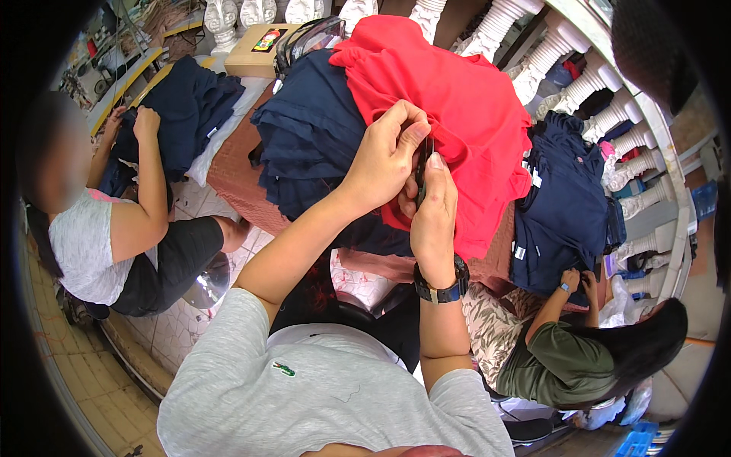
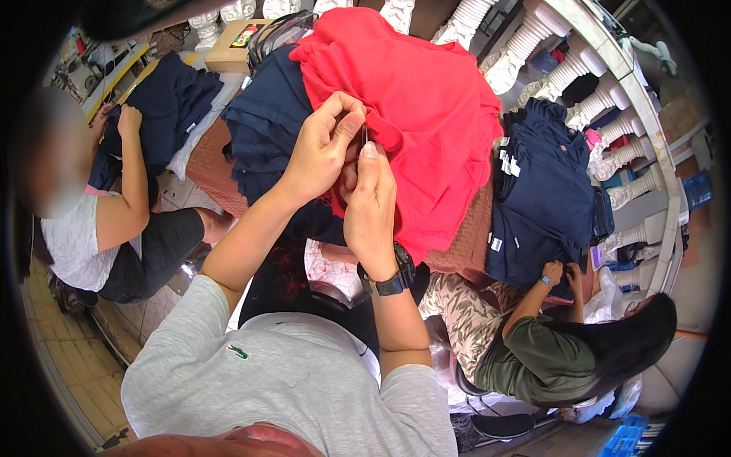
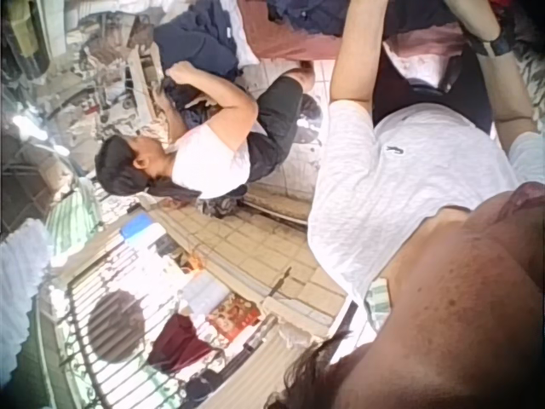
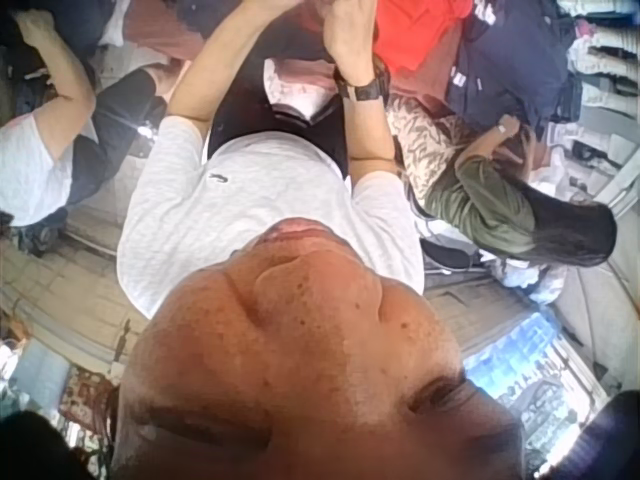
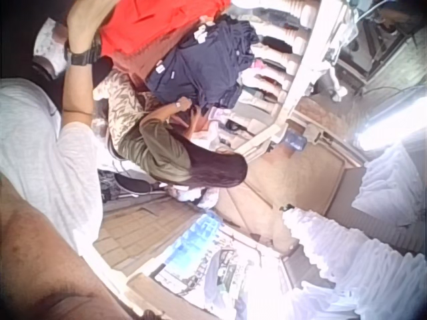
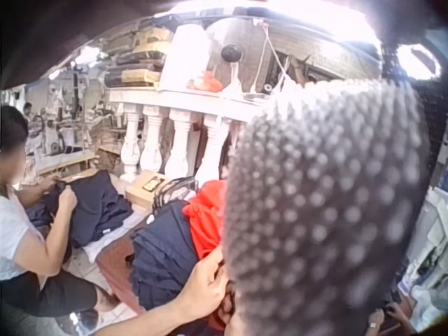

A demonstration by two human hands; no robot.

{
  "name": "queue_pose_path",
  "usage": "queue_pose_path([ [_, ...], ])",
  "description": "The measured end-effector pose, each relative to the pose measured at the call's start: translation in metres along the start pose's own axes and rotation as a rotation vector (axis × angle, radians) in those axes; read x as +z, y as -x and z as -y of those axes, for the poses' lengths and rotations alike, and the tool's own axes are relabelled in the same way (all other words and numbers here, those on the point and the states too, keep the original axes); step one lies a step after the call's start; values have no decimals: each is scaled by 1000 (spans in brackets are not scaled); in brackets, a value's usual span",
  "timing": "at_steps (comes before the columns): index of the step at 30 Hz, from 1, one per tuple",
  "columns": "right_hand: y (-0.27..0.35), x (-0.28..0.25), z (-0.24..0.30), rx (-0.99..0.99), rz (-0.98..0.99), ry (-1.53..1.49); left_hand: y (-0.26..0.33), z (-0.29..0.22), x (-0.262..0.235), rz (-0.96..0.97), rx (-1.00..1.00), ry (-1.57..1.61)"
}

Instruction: The person uses a small pair of scissors to cut tags and loose threads from a red t-shirt. They repeatedly adjust the garment to access different areas, including the collar and hem, while seated among piles of other clothing.

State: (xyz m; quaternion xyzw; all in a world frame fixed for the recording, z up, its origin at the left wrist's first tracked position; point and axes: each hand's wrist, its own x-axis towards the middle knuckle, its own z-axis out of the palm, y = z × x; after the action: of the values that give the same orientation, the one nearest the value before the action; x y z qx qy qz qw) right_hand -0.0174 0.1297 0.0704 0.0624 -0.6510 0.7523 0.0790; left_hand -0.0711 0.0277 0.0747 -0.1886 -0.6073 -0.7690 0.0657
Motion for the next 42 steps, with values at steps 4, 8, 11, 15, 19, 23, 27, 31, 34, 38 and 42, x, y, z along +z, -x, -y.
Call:
queue_pose_path([
  [4,-6,1,-3,-63,-31,1,0,7,2,-27,52,13],
  [8,-12,1,-4,-48,-25,-37,0,9,4,-35,121,-24],
  [11,-16,-1,-8,-17,-7,-71,0,13,4,-45,148,-40],
  [15,-9,-8,-5,-22,48,-184,1,25,-5,-38,341,-168],
  [19,13,-27,8,-317,-104,117,13,20,-33,-87,675,-473],
  [23,-1,-17,23,-679,-287,673,1,2,-35,-60,729,-737],
  [27,-31,-33,9,-679,-173,598,-12,-5,-41,52,591,-742],
  [31,-33,-35,13,-485,-159,475,-18,-6,-45,72,463,-562],
  [34,-37,-37,7,-496,-144,438,-18,-11,-40,92,440,-503],
  [38,-35,-36,8,-516,-135,460,-19,-12,-39,130,480,-573],
  [42,-33,-37,9,-514,-119,495,-18,-20,-29,177,507,-582],
])
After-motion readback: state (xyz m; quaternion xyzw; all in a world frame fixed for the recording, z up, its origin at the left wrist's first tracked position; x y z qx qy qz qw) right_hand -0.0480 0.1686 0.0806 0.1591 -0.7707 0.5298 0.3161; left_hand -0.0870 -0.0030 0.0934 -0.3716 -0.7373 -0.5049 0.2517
